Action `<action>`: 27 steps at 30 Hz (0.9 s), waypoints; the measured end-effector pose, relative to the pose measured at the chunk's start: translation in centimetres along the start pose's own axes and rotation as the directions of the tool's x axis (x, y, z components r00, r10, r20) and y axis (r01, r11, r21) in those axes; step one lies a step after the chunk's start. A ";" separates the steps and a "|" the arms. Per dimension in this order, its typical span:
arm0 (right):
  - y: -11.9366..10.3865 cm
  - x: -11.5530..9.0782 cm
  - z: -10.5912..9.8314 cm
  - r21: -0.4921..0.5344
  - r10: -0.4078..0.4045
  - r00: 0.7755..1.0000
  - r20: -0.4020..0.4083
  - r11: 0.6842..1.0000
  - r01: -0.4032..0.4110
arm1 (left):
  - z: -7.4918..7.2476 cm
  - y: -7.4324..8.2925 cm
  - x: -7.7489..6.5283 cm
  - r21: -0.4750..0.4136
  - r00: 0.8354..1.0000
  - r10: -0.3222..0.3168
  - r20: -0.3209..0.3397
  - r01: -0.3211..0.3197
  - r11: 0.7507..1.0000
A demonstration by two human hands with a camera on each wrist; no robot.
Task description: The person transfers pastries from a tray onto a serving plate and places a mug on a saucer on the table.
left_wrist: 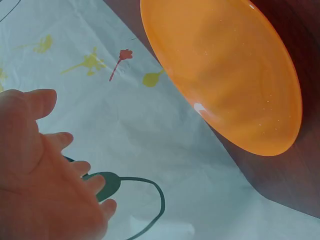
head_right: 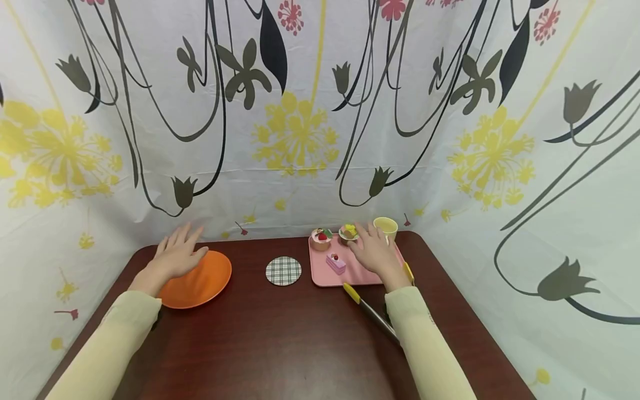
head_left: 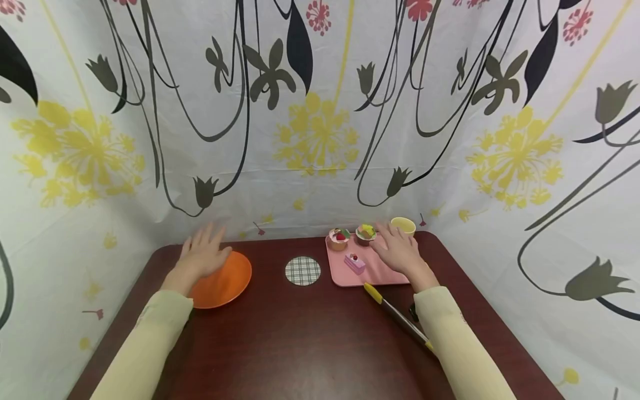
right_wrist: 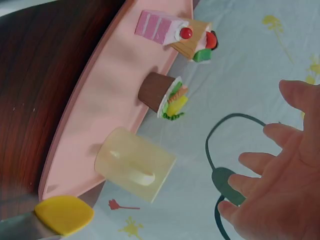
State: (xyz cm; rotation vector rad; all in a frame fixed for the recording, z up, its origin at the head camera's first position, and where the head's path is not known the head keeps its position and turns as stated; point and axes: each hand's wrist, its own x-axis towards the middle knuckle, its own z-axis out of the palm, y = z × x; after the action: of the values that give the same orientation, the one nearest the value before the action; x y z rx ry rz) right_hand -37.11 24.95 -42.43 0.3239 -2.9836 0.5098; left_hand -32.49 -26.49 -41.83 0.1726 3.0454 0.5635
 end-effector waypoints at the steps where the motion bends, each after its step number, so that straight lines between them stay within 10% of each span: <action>1: 0.1 0.0 0.0 0.002 0.001 1.000 -0.007 1.000 -0.001 | -0.1 0.0 -0.2 0.009 1.000 0.003 -0.026 -0.002 1.000; 20: 5.2 -10.7 -2.4 0.103 0.092 0.992 0.087 0.989 -0.101 | 1.2 -8.6 -4.0 -0.119 0.986 -0.154 -0.059 0.146 0.982; 27: 6.6 -12.3 -2.3 0.010 0.250 0.933 0.259 0.965 -0.261 | 2.1 -11.4 -4.1 -0.158 0.972 -0.234 -0.032 0.227 0.961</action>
State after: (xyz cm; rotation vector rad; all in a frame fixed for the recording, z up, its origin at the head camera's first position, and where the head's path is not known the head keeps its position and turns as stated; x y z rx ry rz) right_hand -26.47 34.14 -44.02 0.0000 -3.2919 0.6018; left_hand -29.52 -36.85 -47.78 -0.2028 2.9922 0.7882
